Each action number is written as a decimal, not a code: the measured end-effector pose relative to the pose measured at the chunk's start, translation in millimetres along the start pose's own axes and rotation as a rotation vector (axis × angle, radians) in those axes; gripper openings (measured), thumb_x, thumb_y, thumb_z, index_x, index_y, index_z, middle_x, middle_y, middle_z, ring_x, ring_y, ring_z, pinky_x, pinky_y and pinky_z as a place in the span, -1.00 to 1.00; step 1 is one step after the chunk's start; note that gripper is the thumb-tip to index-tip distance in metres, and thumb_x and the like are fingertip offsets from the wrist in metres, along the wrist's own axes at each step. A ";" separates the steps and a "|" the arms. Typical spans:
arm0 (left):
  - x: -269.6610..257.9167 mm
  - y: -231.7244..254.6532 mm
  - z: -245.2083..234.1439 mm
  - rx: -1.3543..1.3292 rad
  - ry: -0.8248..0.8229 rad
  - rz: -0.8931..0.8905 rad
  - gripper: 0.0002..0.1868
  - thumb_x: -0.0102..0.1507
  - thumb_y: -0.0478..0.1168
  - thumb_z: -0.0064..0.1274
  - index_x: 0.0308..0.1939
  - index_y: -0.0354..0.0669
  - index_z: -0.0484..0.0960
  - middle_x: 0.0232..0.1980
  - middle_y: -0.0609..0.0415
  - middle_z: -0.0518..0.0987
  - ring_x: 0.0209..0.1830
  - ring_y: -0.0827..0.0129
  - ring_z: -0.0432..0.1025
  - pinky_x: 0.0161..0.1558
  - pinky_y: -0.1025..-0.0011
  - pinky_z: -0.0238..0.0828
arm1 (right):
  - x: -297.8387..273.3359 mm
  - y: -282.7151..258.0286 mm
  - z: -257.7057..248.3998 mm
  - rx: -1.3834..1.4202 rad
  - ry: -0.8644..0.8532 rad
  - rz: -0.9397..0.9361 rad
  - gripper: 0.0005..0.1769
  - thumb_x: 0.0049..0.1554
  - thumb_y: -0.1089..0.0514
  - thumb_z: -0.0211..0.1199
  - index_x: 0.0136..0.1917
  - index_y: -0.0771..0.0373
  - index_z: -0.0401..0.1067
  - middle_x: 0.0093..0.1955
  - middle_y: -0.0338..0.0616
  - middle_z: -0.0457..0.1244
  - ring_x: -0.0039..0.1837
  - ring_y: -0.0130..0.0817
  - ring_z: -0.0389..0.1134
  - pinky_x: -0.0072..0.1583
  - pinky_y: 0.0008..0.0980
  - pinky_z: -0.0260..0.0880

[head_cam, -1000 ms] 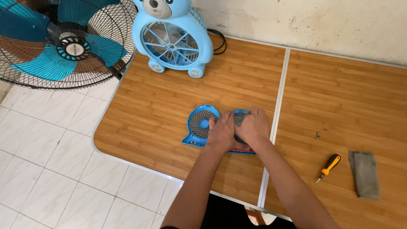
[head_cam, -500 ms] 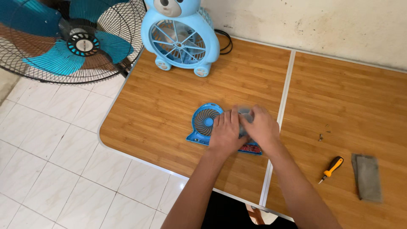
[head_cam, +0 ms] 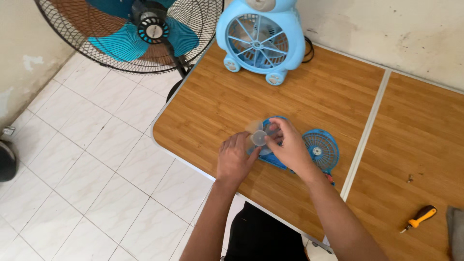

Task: The person wipes a wooden table with a cloth, then uses a screwdriver to remove screws from a small blue electric fan. They separate the fan housing and internal components, placing the parts on the table. The person then wipes the disassembled fan parts with the cloth.

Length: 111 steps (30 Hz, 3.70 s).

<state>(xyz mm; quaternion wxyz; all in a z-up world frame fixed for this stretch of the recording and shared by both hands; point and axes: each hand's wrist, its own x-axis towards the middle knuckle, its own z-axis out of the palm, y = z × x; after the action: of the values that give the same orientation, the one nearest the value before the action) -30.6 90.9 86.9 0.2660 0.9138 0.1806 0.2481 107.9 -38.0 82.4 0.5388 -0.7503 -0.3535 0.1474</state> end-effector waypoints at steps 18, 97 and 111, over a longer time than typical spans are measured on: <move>-35.1 -85.9 13.3 0.325 -0.039 -0.359 -0.39 0.20 0.08 0.21 0.17 -0.24 0.51 0.47 -0.24 0.31 0.56 -0.07 0.06 0.46 -0.05 -0.04 | 15.3 23.8 108.1 -0.691 -0.207 -0.384 -0.37 0.16 0.03 0.23 0.42 0.35 0.29 0.46 0.14 0.19 0.52 0.09 0.10 0.50 0.21 -0.09; -96.2 280.0 246.4 -0.008 -0.593 0.700 -0.38 0.22 0.03 0.09 0.30 -0.15 0.48 0.19 -0.23 0.39 0.24 -0.07 0.27 0.27 -0.01 0.20 | -345.6 113.0 -258.8 -0.609 0.663 0.651 -0.50 0.09 0.20 0.15 0.32 0.09 0.47 0.09 0.05 0.27 0.21 0.01 0.29 0.25 -0.08 0.34; -96.6 296.6 250.1 -0.044 -0.700 0.616 -0.33 0.27 -0.04 -0.08 0.46 -0.18 0.36 0.11 -0.29 0.43 0.14 -0.10 0.33 0.22 -0.05 0.23 | -348.4 109.0 -262.6 -0.431 0.968 0.234 -0.77 0.23 0.38 0.20 0.16 0.29 0.49 0.33 0.03 0.25 0.33 -0.13 0.34 0.30 -0.27 0.40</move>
<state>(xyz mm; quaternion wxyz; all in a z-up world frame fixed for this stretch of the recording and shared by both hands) 87.2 -288.2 39.2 0.2442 0.9478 -0.2051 -0.0039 60.4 -481.6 26.0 0.4541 -0.8603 -0.0011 -0.2317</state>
